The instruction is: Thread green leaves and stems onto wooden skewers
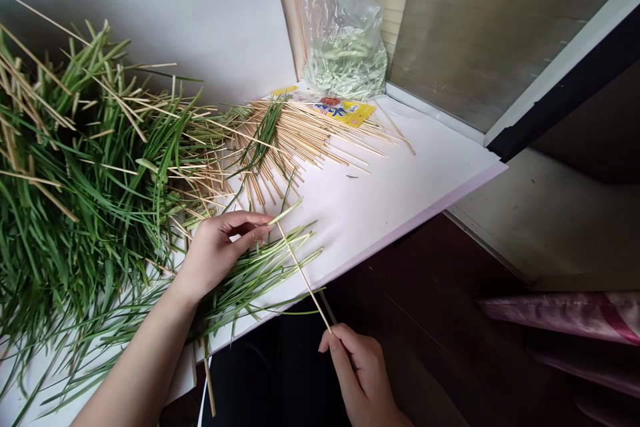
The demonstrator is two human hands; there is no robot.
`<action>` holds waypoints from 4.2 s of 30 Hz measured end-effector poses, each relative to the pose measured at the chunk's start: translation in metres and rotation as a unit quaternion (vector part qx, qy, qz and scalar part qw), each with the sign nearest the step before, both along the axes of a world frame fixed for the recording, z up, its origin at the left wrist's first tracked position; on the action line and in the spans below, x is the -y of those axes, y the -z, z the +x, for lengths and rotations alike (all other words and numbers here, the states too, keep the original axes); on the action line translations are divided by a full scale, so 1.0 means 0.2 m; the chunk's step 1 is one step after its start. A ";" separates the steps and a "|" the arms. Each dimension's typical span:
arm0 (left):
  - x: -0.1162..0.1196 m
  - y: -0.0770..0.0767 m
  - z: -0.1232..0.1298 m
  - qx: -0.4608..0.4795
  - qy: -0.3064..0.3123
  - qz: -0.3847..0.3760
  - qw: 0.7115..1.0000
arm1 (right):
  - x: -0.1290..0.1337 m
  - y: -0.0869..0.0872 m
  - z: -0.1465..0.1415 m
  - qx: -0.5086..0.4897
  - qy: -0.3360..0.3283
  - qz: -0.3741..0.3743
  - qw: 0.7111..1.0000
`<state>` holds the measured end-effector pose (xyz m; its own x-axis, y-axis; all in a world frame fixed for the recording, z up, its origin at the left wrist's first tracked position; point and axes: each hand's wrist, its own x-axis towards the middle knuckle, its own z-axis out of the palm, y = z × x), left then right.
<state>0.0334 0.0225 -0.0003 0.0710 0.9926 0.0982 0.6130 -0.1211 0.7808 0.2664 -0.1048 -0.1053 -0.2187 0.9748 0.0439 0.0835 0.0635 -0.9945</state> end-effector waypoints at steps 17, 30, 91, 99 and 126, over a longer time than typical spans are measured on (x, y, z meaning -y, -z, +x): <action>0.00 0.01 0.00 0.013 -0.004 -0.020 1.000 | 0.01 0.01 0.00 -0.007 0.001 0.002 1.000; 0.01 0.01 0.01 -0.006 -0.003 -0.015 1.000 | 0.02 0.03 0.01 0.001 0.001 -0.011 1.000; 0.50 -0.13 -0.74 0.257 -0.230 0.229 0.910 | -0.93 -1.84 -1.01 0.139 0.035 0.557 0.818; 0.50 0.02 -0.76 0.278 -0.228 0.197 0.912 | -0.97 -2.10 -1.31 0.091 0.007 0.585 0.806; 0.63 -0.15 -0.86 0.708 -0.059 0.189 0.677 | -0.72 -1.77 -2.19 0.448 -0.107 0.513 0.724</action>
<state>-0.1389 -0.1025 0.0304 -0.4385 0.8680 0.2330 -0.6964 -0.4920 0.5224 -0.1725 0.0395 0.2480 -0.7490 0.4693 0.4677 0.5455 0.8374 0.0333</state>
